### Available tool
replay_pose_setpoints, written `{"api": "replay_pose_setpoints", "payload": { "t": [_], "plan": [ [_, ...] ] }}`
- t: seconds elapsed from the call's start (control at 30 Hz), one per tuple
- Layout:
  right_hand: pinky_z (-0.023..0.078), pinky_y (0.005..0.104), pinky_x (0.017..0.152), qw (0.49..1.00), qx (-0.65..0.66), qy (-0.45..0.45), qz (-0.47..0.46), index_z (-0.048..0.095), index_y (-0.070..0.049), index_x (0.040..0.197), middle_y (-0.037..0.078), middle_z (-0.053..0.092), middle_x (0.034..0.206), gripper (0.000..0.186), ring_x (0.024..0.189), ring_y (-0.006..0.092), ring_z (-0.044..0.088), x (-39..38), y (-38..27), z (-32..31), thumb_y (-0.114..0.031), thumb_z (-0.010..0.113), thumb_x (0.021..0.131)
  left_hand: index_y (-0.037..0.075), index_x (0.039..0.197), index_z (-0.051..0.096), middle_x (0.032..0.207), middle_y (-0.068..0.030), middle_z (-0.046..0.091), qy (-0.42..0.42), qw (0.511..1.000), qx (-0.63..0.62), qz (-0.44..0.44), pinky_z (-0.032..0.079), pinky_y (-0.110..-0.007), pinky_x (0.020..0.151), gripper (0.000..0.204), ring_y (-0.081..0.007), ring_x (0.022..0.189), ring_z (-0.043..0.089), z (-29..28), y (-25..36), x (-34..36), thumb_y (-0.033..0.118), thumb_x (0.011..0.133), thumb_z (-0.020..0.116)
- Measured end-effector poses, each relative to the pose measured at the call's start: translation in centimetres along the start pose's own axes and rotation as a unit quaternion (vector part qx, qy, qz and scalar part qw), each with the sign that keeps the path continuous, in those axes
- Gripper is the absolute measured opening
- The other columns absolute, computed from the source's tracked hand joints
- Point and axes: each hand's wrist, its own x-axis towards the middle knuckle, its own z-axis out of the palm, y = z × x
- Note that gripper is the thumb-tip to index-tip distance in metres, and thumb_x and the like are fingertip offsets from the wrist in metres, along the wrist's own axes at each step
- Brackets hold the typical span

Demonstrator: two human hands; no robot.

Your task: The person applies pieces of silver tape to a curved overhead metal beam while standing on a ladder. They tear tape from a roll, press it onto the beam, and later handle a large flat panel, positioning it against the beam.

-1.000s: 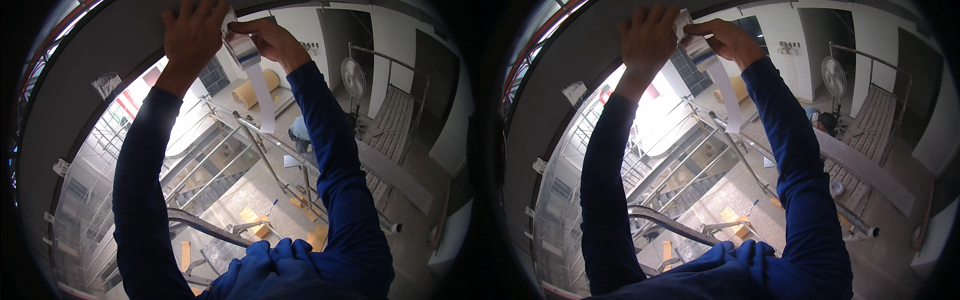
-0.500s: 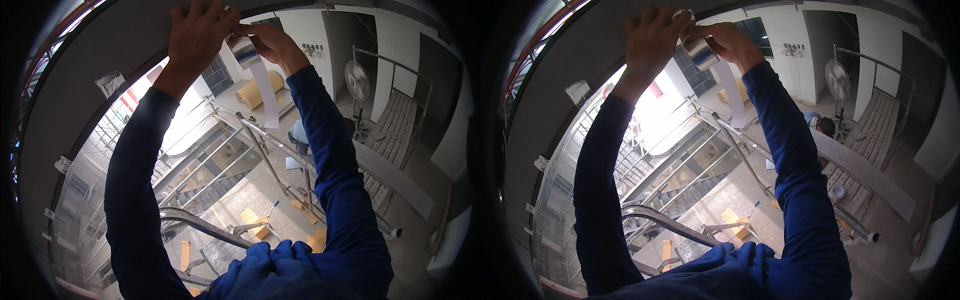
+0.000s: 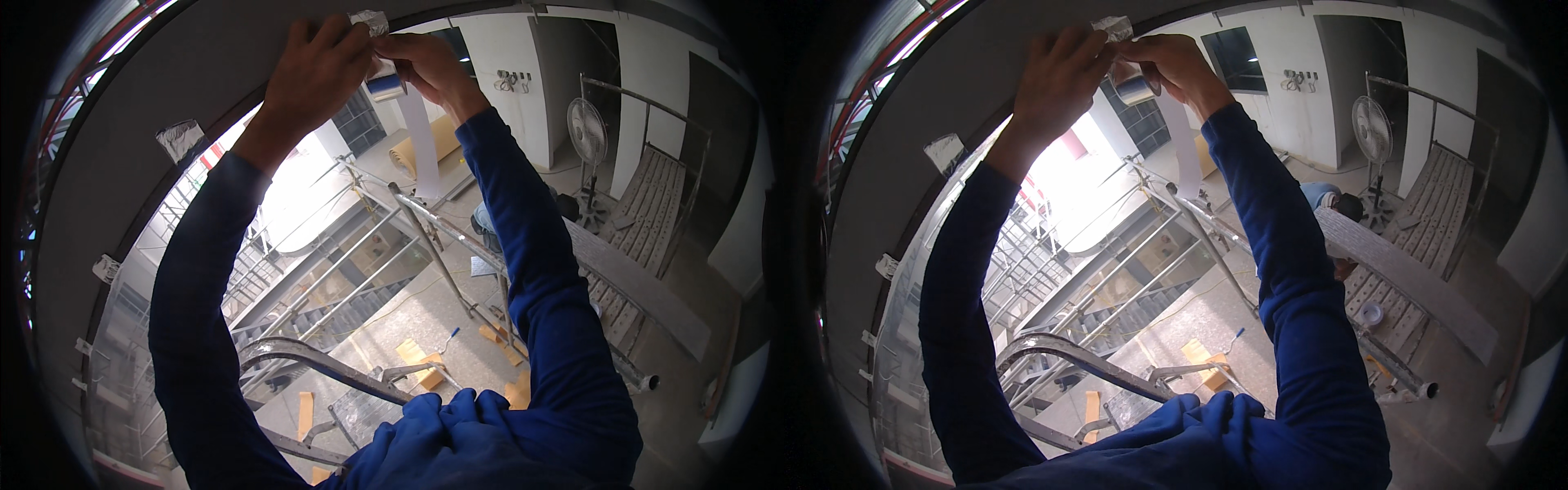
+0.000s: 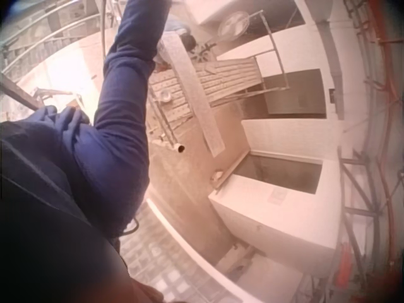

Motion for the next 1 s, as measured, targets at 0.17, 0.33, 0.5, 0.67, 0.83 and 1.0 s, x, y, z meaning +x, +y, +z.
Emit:
{"api": "replay_pose_setpoints", "payload": {
  "t": [0.17,0.33,0.5,0.67,0.83,1.0],
  "plan": [
    [0.035,0.0251,0.044,0.999,0.02,0.021,-0.015,0.078,0.004,0.104,0.009,0.073,0.077,0.025,0.047,0.0083,0.049,0.4,0.5,0.2,-0.015,0.085,0.089,0.01,0.13,0.064,0.123,-0.0049,0.064,-0.066,0.986,-0.085,-0.126,0.046,-0.049,0.093,0.047,-0.0262,0.118,0.059,0.0,0.4,0.3,0.014,0.085,0.076],
    [0.035,0.024,0.045,0.999,0.017,-0.022,-0.046,0.079,0.004,0.106,0.008,0.072,0.076,0.023,0.048,0.0071,0.049,0.3,0.8,-0.3,-0.012,0.083,0.09,0.012,0.114,0.063,0.109,-0.0077,0.06,-0.027,0.977,0.016,-0.209,0.041,-0.048,0.085,0.034,-0.0287,0.105,0.056,-0.3,1.3,2.1,0.024,0.084,0.073],
    [0.033,0.023,0.045,0.999,0.019,-0.006,-0.05,0.079,0.004,0.106,0.006,0.072,0.074,0.021,0.049,0.0048,0.048,0.3,1.0,0.1,-0.01,0.082,0.091,0.01,0.106,0.062,0.102,-0.0088,0.057,0.013,0.979,0.011,-0.205,0.037,-0.046,0.082,0.034,-0.0304,0.098,0.054,-0.9,1.4,3.3,0.026,0.079,0.073],
    [0.031,0.0233,0.045,0.998,0.037,0.005,-0.044,0.078,0.004,0.106,0.004,0.071,0.074,0.022,0.05,0.0047,0.048,0.4,1.5,0.2,-0.012,0.082,0.092,0.011,0.104,0.062,0.101,-0.0084,0.057,0.007,0.975,0.004,-0.22,0.037,-0.047,0.082,0.032,-0.03,0.097,0.053,-1.1,1.4,3.6,0.026,0.078,0.073],
    [0.036,0.0235,0.047,0.996,0.092,-0.007,-0.016,0.077,0.003,0.102,0.004,0.07,0.075,0.02,0.053,0.0061,0.052,0.5,1.6,0.1,-0.013,0.082,0.091,0.011,0.104,0.062,0.101,-0.0083,0.057,0.014,0.977,0.017,-0.214,0.036,-0.047,0.082,0.032,-0.0301,0.097,0.053,-0.9,1.5,3.7,0.027,0.078,0.074],
    [0.047,0.0224,0.059,0.987,0.159,0.008,-0.009,0.077,0.003,0.101,0.007,0.072,0.084,0.015,0.068,0.0099,0.063,-0.4,1.4,0.6,-0.007,0.08,0.09,0.011,0.103,0.062,0.101,-0.0082,0.056,0.012,0.977,0.026,-0.211,0.036,-0.047,0.081,0.033,-0.0301,0.097,0.053,-0.8,1.6,3.6,0.029,0.077,0.073]
  ]
}}
